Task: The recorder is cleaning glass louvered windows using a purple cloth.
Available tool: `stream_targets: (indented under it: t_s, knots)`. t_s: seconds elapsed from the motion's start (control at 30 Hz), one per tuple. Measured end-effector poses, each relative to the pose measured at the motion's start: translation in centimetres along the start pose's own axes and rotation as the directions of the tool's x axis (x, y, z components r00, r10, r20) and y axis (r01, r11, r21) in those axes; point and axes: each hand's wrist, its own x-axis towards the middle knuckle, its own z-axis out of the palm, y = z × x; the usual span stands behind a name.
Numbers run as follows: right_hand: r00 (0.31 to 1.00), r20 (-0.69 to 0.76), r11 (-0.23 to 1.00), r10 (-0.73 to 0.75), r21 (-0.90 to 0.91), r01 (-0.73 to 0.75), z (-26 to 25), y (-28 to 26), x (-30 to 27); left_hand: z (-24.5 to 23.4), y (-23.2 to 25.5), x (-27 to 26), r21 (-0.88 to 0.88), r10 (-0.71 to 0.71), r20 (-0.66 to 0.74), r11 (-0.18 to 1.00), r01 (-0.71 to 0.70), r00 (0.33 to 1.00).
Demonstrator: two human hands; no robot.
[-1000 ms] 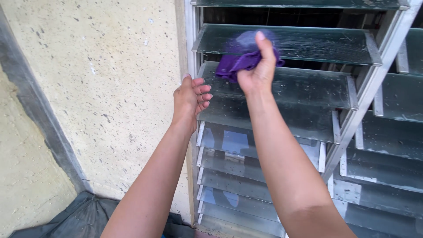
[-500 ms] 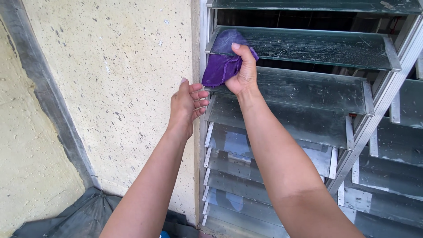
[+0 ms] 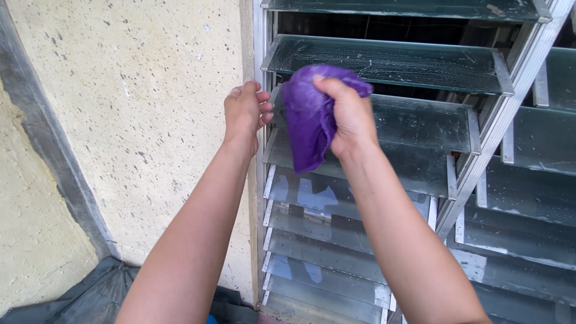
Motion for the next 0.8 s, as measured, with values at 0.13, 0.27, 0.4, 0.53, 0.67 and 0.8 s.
stream_targets:
  t_s: [0.13,0.27,0.4,0.53,0.67,0.8]
  knots:
    - [0.702,-0.021,0.618,-0.712,-0.493,0.613,-0.5,-2.0,0.5,1.3,0.4,2.2,0.021,-0.057,0.022,0.998,0.057,0.998]
    - [0.441,0.529,-0.317,-0.725,-0.825,0.468,0.1,-2.3,3.0,1.9,0.6,3.6,0.026,-0.068,0.026,0.997,0.068,0.997]
    - [0.750,0.572,-0.508,-0.331,-0.778,0.369,3.8,0.0,4.2,2.2,-0.1,5.0,-0.054,-0.064,0.092,0.996,0.069,0.994]
    - [0.789,0.559,-0.499,-0.257,-0.775,0.387,4.9,3.3,7.5,2.1,0.4,5.4,-0.246,-0.122,0.029,0.961,0.125,0.992]
    - [0.924,0.359,-0.447,-0.134,-0.854,0.267,6.2,2.0,9.1,2.1,-0.3,6.2,-0.333,-0.142,0.076,0.929,0.159,0.987]
    - [0.961,0.266,-0.439,-0.076,-0.875,0.207,6.8,1.4,12.0,2.3,0.2,5.5,-0.269,-0.111,0.057,0.955,0.122,0.992]
